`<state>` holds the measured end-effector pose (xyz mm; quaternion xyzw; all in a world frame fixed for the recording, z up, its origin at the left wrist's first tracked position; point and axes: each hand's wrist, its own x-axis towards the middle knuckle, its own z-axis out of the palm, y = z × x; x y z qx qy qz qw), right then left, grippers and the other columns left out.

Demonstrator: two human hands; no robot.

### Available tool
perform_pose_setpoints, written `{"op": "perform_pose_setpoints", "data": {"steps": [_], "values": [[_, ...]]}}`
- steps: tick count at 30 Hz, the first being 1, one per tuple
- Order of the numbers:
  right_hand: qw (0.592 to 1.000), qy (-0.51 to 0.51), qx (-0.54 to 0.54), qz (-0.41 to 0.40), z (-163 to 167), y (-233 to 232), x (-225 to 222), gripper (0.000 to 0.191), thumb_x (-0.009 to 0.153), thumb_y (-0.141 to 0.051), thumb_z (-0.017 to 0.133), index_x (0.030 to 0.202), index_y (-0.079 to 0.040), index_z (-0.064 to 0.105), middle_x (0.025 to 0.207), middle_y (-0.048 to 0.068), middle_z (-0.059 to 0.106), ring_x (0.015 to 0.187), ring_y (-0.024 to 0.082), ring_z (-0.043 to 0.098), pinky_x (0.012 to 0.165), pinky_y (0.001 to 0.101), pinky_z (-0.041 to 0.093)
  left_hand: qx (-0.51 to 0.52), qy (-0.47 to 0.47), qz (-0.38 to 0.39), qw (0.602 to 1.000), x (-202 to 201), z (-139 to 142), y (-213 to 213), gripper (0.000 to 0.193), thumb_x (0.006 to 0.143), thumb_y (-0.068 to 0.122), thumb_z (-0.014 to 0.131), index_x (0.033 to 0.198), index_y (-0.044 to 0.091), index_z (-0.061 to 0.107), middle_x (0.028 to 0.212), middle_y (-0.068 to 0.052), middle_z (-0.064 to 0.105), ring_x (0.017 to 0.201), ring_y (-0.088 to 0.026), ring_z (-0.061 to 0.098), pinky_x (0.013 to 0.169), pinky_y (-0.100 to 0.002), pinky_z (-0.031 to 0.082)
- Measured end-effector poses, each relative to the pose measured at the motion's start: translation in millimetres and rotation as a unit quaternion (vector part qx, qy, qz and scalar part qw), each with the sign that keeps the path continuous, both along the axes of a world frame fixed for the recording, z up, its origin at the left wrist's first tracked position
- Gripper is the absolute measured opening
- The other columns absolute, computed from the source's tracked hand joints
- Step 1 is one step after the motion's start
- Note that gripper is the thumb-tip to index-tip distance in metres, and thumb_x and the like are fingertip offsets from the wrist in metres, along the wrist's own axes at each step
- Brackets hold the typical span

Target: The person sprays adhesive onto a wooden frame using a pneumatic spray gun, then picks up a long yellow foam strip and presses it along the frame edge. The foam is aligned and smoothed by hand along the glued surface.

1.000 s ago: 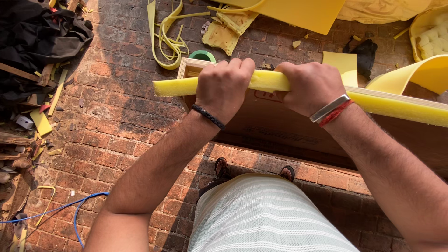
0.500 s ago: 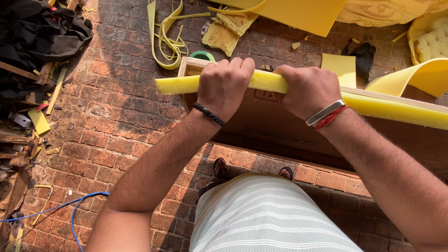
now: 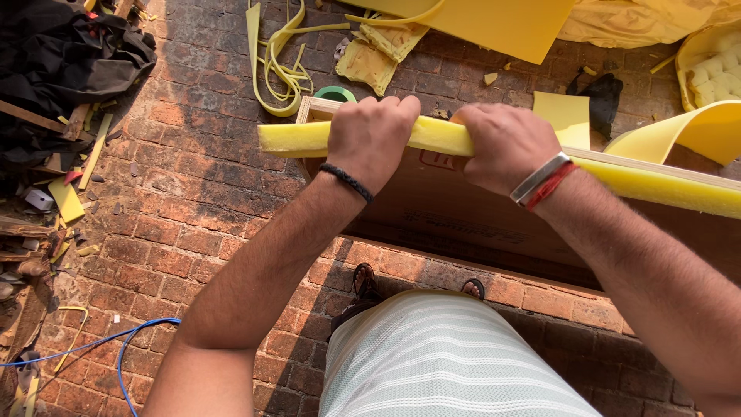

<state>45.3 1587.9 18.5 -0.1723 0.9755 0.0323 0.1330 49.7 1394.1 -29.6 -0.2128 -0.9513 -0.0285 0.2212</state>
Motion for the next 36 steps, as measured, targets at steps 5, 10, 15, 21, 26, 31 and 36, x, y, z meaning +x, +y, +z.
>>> {"op": "perform_pose_setpoints", "data": {"steps": [5,10,15,21,26,31,36], "values": [[0.99,-0.125,0.013,-0.055,15,-4,-15,0.068,0.087,-0.044,0.079,0.143,-0.019,0.049,0.115,0.009,0.072,0.106,0.027,0.07,0.092,0.0412,0.056,-0.028,-0.121,0.011,0.992,-23,5,3,0.006,0.087,0.016,0.069,0.092,0.018,0.072,0.086,-0.004,0.075,0.084,-0.024,0.075,0.066,-0.039,0.059],[0.994,-0.105,0.038,-0.007,16,-6,-28,0.05,0.083,-0.048,0.079,0.118,-0.015,0.068,0.105,0.009,0.076,0.101,0.028,0.072,0.091,0.0416,0.059,-0.04,-0.144,-0.009,0.989,-33,9,3,0.007,0.088,0.016,0.07,0.093,0.019,0.074,0.089,-0.005,0.075,0.088,-0.025,0.074,0.071,-0.041,0.058],[0.993,-0.091,0.069,-0.026,-2,-2,-33,0.043,0.087,-0.052,0.076,0.105,-0.014,0.075,0.098,0.009,0.078,0.092,0.026,0.076,0.085,0.0399,0.062,-0.012,-0.2,-0.058,0.978,-42,13,1,0.047,0.062,0.042,0.089,0.097,0.016,0.073,0.092,-0.005,0.075,0.092,-0.026,0.073,0.077,-0.042,0.056],[1.0,-0.012,0.012,0.011,-16,5,-32,0.038,0.084,-0.049,0.08,0.104,-0.017,0.074,0.093,0.008,0.074,0.086,0.026,0.074,0.08,0.0423,0.061,-0.047,-0.203,-0.061,0.976,-47,8,5,0.016,0.081,0.031,0.084,0.093,0.024,0.078,0.086,-0.006,0.076,0.085,-0.027,0.074,0.074,-0.042,0.057],[0.997,-0.055,0.03,-0.033,-4,0,-25,0.05,0.088,-0.051,0.078,0.126,-0.021,0.064,0.097,0.006,0.075,0.087,0.023,0.075,0.079,0.0398,0.063,-0.042,-0.23,-0.065,0.97,-48,13,4,0.028,0.076,0.041,0.087,0.095,0.022,0.077,0.084,-0.006,0.076,0.082,-0.027,0.074,0.075,-0.043,0.057],[0.942,0.298,-0.118,0.096,-8,61,48,0.078,0.072,-0.037,0.091,0.139,-0.012,0.06,0.112,0.01,0.075,0.103,0.027,0.072,0.1,0.0457,0.053,-0.005,-0.237,-0.081,0.968,-29,37,-4,0.071,0.063,0.052,0.091,0.118,0.014,0.067,0.103,-0.01,0.075,0.1,-0.029,0.071,0.089,-0.051,0.051],[0.916,0.392,-0.029,-0.08,-40,215,125,0.084,0.081,-0.063,0.076,0.14,-0.006,0.055,0.138,0.02,0.067,0.131,0.034,0.064,0.124,0.061,0.033,0.066,-0.093,-0.175,0.978,20,31,58,0.094,0.065,0.048,0.094,0.139,0.005,0.055,0.125,-0.017,0.068,0.119,-0.031,0.063,0.113,-0.059,0.038]]}}
